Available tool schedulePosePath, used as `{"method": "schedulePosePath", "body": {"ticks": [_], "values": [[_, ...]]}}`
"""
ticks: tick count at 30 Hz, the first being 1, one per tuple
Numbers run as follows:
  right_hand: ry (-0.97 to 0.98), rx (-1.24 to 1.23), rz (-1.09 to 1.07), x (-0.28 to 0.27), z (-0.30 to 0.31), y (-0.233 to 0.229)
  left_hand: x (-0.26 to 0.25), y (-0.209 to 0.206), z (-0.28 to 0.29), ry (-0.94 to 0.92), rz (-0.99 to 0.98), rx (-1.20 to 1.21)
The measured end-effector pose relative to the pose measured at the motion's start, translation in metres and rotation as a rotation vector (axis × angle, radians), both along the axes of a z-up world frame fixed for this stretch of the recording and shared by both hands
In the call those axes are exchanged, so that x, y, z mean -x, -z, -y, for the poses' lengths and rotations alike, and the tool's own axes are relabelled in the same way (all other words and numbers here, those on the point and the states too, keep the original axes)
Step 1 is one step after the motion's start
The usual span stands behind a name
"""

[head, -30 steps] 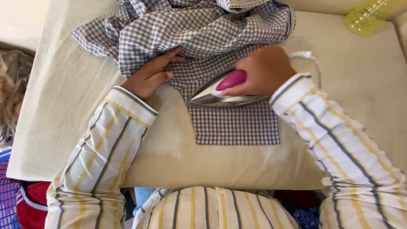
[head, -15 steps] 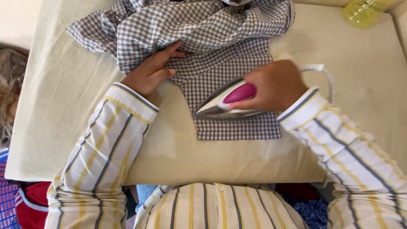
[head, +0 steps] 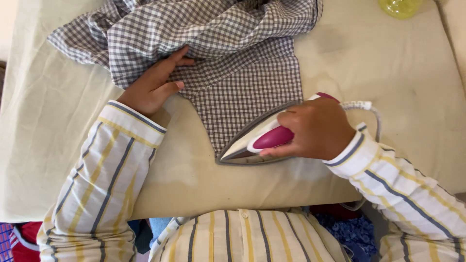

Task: The recorder is ironing a checkered shirt on an ironing board using a steam iron.

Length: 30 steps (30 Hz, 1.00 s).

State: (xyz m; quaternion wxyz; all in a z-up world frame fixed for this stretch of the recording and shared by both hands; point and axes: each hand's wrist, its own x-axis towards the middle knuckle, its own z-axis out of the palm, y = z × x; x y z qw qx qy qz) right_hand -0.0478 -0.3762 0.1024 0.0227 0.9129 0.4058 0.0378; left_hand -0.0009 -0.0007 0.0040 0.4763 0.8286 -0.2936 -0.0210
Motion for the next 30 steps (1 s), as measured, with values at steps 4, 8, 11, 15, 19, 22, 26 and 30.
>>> {"method": "schedulePosePath", "body": {"ticks": [4,8,11,15,19,22,26,30], "values": [[0.046,0.014,0.061,0.003,0.014,0.007,-0.002,0.004,-0.001,-0.001,0.027,0.004],[-0.021,-0.098,0.056,0.012,0.003,0.021,-0.008,0.01,-0.005,0.077,0.036,0.032],[-0.046,-0.114,0.021,0.029,-0.015,0.021,-0.015,0.022,-0.009,0.068,0.068,-0.059],[-0.092,-0.114,-0.026,0.032,-0.017,0.019,-0.014,0.024,-0.008,0.017,0.125,-0.093],[-0.045,-0.118,0.026,0.02,0.006,0.018,-0.009,0.013,-0.003,0.002,0.131,-0.127],[0.008,-0.105,0.013,0.005,0.029,0.016,0.0,-0.007,0.005,0.0,0.085,-0.207],[0.212,-0.053,0.033,-0.004,0.042,0.005,0.005,-0.016,0.012,-0.055,0.015,-0.3],[0.322,-0.047,-0.007,-0.007,0.023,0.003,0.008,-0.014,0.014,-0.095,0.007,-0.31]]}}
